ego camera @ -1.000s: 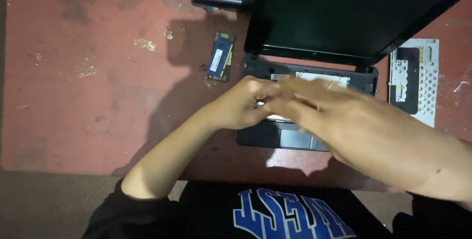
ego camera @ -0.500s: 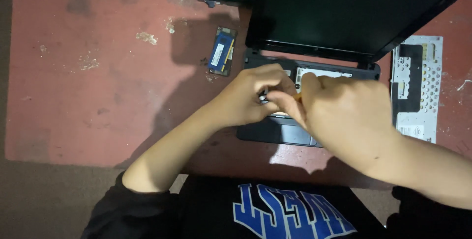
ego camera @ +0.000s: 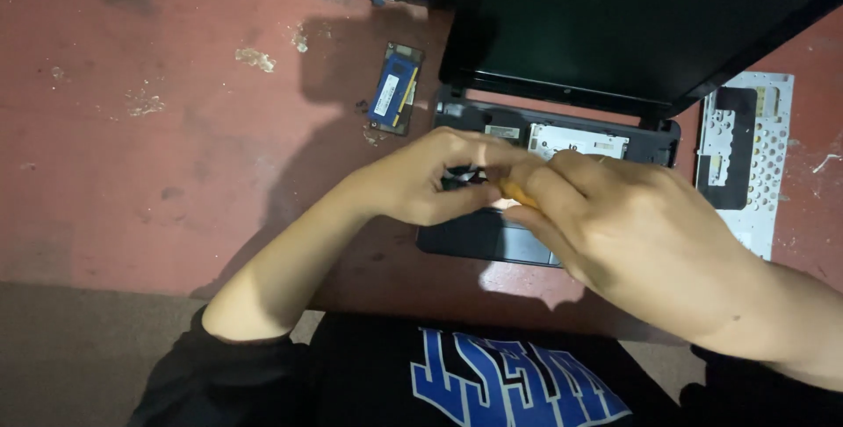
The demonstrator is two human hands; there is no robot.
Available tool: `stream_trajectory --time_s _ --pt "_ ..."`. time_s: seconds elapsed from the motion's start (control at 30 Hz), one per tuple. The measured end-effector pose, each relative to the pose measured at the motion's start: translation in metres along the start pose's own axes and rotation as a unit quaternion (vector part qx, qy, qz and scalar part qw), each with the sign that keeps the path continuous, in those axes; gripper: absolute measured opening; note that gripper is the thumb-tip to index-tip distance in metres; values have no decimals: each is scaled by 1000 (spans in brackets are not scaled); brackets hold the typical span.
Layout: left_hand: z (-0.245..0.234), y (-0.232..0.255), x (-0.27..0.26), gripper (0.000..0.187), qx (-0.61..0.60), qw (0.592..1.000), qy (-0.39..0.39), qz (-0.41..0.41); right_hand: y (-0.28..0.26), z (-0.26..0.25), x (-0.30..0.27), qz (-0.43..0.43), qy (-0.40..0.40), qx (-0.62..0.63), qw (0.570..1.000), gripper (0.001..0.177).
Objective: Repairing a laptop by unscrewing internal components and removing the keyboard
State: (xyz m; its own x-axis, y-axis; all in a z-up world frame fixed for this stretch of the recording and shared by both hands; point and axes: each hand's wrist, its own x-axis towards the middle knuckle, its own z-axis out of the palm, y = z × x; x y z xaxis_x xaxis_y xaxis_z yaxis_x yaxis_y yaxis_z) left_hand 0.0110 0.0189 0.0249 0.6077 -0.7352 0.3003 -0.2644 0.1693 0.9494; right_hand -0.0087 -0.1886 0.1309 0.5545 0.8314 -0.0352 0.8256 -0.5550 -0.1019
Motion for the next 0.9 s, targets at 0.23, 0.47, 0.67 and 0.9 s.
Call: stream_trajectory --time_s 0.23,0.47,0.67,0.9 --pt "1 4 1 49 56 998 20 -15 -5 41 1 89 92 -105 986 41" --pt "3 -27 0 81 515 856 41 -27 35 60 -37 197 253 190 928 33" --pt "16 -41 0 67 573 816 76 -16 47 88 -53 196 395 182 879 33" --pt "15 -37 2 56 579 811 80 -18 37 94 -42 172 410 202 873 36"
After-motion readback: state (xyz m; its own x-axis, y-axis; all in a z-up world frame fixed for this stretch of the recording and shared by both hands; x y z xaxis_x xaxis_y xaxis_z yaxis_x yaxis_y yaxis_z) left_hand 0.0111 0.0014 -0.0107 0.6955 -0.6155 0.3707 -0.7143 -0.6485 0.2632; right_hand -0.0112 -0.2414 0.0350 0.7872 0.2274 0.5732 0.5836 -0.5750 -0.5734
